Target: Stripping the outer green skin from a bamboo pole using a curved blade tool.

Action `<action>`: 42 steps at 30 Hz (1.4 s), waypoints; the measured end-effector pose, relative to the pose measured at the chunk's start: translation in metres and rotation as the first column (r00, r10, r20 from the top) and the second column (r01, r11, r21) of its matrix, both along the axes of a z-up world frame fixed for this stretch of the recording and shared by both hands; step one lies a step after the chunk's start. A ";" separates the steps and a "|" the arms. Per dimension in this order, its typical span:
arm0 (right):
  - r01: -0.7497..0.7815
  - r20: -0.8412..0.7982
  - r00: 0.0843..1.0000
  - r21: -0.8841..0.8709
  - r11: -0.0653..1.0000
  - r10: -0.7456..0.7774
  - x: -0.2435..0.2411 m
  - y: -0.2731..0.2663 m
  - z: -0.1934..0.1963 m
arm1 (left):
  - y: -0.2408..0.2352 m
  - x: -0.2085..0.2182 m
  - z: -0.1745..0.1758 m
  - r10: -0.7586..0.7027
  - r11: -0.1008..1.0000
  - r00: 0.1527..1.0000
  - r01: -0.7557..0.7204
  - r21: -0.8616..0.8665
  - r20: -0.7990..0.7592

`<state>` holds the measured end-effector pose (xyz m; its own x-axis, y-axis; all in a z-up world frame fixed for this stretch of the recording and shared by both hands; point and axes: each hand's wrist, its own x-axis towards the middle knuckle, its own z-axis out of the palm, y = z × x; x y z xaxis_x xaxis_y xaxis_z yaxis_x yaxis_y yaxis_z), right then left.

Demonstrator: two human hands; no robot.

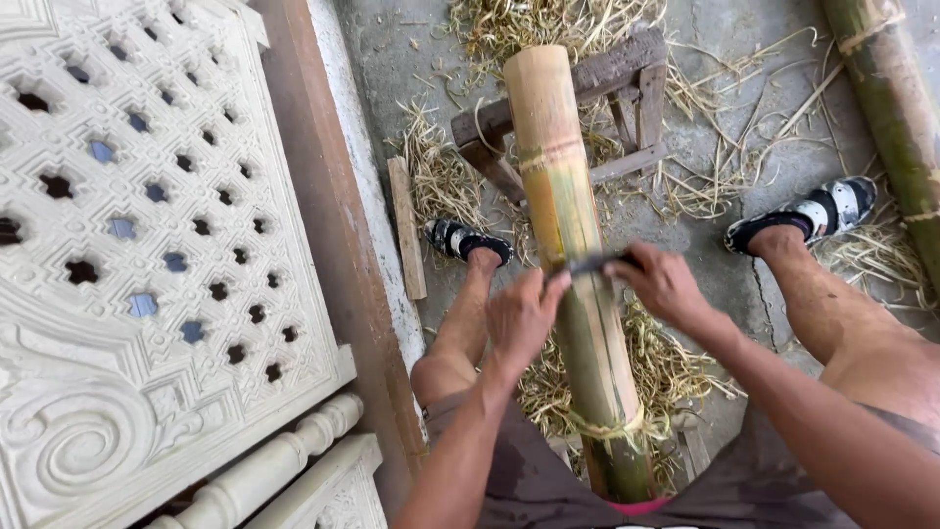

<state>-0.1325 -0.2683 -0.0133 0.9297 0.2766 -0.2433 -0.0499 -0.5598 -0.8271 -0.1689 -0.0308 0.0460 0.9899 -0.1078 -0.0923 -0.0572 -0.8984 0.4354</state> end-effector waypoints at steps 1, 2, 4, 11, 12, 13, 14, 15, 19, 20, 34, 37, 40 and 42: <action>0.003 0.002 1.000 -0.001 1.000 -0.003 0.035 0.007 -0.002 | 0.004 0.037 -0.007 -0.003 1.000 1.000 0.003 -0.001 0.002; 0.030 0.056 0.998 0.006 1.000 -0.030 0.063 0.013 -0.004 | 0.007 0.065 -0.013 0.009 1.000 1.000 -0.009 -0.010 0.027; 0.058 0.104 0.993 0.015 0.998 -0.059 0.114 0.024 -0.007 | 0.014 0.118 -0.024 0.022 1.000 0.999 -0.021 -0.018 0.045; 0.071 0.212 0.973 0.095 0.993 -0.090 0.168 0.030 -0.022 | 0.009 0.182 -0.023 0.080 0.994 0.995 -0.084 0.075 0.054; 0.092 0.193 0.975 0.095 0.991 -0.109 0.167 0.029 -0.023 | 0.008 0.180 -0.027 0.047 0.995 0.994 -0.056 0.087 0.099; 0.094 0.202 0.973 0.097 0.991 -0.112 0.162 0.028 -0.020 | 0.007 0.175 -0.023 0.044 0.995 0.993 -0.053 0.087 0.108; 0.113 0.177 0.976 0.074 0.991 -0.124 0.148 0.025 -0.018 | 0.005 0.163 -0.019 0.018 0.997 0.986 -0.031 0.077 0.168; 0.130 0.153 0.979 0.051 0.990 -0.137 0.135 0.023 -0.016 | 0.002 0.150 -0.016 -0.008 0.998 0.974 -0.008 0.067 0.228; 0.148 0.150 0.977 0.030 0.989 -0.151 0.081 0.019 -0.020 | 0.000 0.105 -0.023 -0.048 0.991 0.987 0.028 0.132 0.153; 0.157 0.140 0.977 0.036 0.987 -0.161 0.067 0.019 -0.018 | -0.003 0.094 -0.013 -0.038 0.990 0.992 0.021 0.138 0.121; 0.144 -0.008 0.990 -0.034 0.989 -0.144 -0.144 -0.026 0.004 | -0.043 -0.097 0.055 -0.081 0.996 0.996 0.080 0.033 0.041; -0.041 -0.251 0.968 -0.086 0.995 0.018 -0.194 -0.050 0.002 | -0.049 -0.158 0.063 -0.085 0.996 0.995 0.085 0.016 -0.043; -0.267 -0.347 0.908 -0.045 0.963 0.235 -0.178 -0.060 -0.007 | -0.039 -0.157 0.060 -0.063 0.992 0.988 0.046 -0.122 -0.144; -0.335 -0.318 0.901 -0.080 0.939 0.295 -0.146 -0.052 -0.001 | -0.033 -0.124 0.063 -0.025 0.984 0.957 -0.027 -0.177 -0.289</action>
